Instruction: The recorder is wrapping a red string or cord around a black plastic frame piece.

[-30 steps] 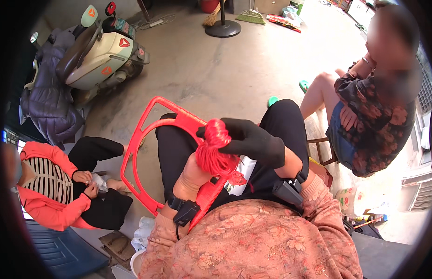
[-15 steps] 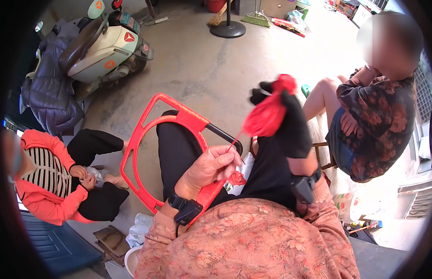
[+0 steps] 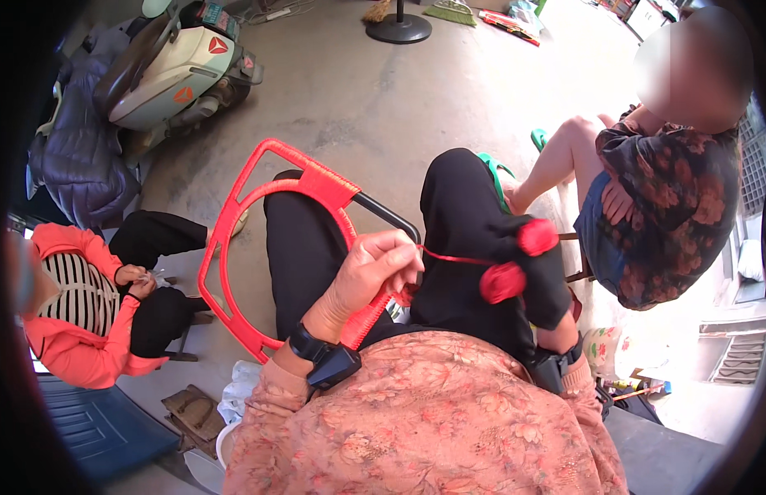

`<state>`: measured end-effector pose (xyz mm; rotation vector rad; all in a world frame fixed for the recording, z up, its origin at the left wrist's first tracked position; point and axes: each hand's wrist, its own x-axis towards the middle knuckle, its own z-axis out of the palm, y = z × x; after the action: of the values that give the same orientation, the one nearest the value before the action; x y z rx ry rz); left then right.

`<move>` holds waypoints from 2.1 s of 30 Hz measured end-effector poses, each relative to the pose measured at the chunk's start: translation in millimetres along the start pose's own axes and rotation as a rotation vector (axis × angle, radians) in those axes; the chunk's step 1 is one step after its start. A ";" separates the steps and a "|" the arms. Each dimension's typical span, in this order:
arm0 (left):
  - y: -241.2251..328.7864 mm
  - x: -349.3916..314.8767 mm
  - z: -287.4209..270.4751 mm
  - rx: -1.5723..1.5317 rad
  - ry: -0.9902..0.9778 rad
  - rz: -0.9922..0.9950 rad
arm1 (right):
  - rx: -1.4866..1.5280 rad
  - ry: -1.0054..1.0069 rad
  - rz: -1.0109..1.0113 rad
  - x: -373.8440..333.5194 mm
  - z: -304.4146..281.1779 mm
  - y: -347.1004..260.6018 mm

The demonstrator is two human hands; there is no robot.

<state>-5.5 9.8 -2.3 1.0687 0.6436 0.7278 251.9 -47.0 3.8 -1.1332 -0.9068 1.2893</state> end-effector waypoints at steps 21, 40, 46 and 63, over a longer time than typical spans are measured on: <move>-9.8 -17.1 9.0 1.101 0.508 0.429 | -0.168 -0.135 0.004 25.9 68.4 32.8; -2.7 -9.3 8.5 1.118 0.398 0.683 | -0.047 -0.353 0.319 29.8 69.9 19.6; -2.6 -5.2 2.6 1.138 0.375 0.746 | -0.072 -0.346 0.352 28.5 74.1 22.4; -19.6 -11.4 0.1 0.166 0.145 -0.047 | -0.508 -0.155 -0.202 27.8 69.5 37.9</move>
<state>-8.2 -5.1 -19.2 1.1556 0.8622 0.7252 178.4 -13.4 -18.8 -1.2965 -1.4825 1.0155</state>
